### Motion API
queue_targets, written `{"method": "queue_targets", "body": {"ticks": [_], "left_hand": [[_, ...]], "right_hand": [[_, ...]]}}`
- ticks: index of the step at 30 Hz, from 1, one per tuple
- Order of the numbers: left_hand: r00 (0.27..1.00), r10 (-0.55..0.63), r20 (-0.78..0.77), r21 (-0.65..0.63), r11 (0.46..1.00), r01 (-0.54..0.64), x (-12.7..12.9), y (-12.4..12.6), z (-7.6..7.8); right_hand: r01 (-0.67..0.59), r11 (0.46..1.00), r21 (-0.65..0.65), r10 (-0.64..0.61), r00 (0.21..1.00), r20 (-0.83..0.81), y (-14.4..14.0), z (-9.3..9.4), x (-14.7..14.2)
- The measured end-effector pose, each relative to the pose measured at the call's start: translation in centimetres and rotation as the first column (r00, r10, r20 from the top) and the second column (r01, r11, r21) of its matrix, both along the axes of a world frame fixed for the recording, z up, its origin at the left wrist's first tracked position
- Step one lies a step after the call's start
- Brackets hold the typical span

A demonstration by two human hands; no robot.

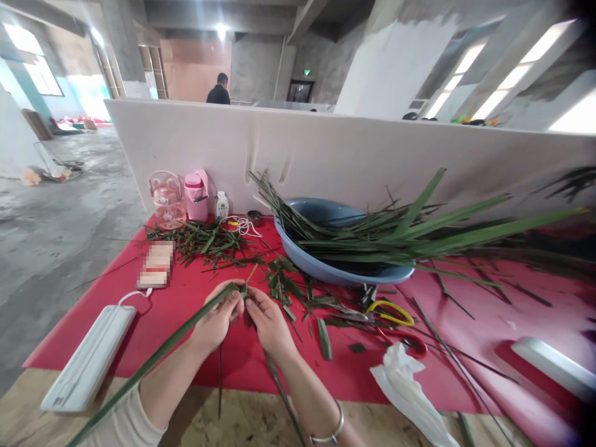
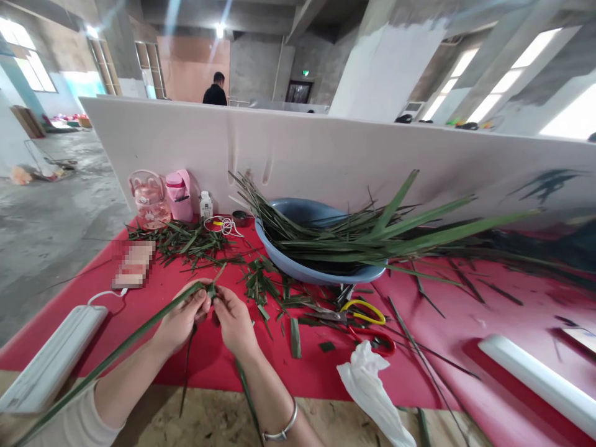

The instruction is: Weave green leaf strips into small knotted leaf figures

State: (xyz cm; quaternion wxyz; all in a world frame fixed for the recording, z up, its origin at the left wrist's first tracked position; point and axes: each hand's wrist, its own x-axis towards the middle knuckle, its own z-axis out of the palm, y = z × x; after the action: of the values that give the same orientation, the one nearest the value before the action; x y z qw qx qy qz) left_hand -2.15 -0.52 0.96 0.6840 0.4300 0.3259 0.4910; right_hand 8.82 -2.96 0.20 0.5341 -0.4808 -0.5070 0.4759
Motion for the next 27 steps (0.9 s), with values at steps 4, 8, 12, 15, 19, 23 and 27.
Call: {"method": "queue_targets", "body": {"ticks": [4, 8, 12, 15, 19, 23, 27], "left_hand": [[0.998, -0.032, -0.045, 0.021, 0.999, 0.033, 0.2, -0.2, 0.1], [0.997, -0.033, -0.068, 0.044, 0.998, 0.036, 0.5, 0.0, -0.3], [0.999, 0.001, -0.052, 0.051, 0.999, 0.001, 0.4, 0.2, -0.8], [0.999, -0.011, -0.053, 0.030, 0.999, 0.013, 0.2, 0.1, -1.0], [0.998, -0.008, -0.060, 0.022, 1.000, 0.009, 0.3, -0.2, -1.0], [0.999, -0.006, -0.050, 0.014, 1.000, 0.007, 0.5, 0.0, -1.2], [0.998, -0.014, -0.066, 0.030, 0.999, 0.016, 0.6, 0.3, -1.4]], "right_hand": [[0.094, 0.990, 0.108, -0.106, 0.989, 0.105, -0.3, 0.5, 0.1], [0.109, 0.974, 0.200, -0.159, 0.955, 0.250, -0.9, 1.0, 0.1], [0.113, 0.984, 0.135, -0.152, 0.933, 0.325, -0.9, 1.2, 0.2], [0.035, 0.999, 0.014, -0.038, 0.939, 0.343, -0.7, 1.3, 0.7], [-0.104, 0.987, -0.118, 0.135, 0.945, 0.296, -0.7, 1.6, 1.7], [-0.084, 0.996, -0.021, 0.086, 0.943, 0.321, -0.9, 1.6, 2.1], [-0.037, 0.990, 0.138, -0.037, 0.866, 0.499, -0.8, 1.0, 2.0]]}}
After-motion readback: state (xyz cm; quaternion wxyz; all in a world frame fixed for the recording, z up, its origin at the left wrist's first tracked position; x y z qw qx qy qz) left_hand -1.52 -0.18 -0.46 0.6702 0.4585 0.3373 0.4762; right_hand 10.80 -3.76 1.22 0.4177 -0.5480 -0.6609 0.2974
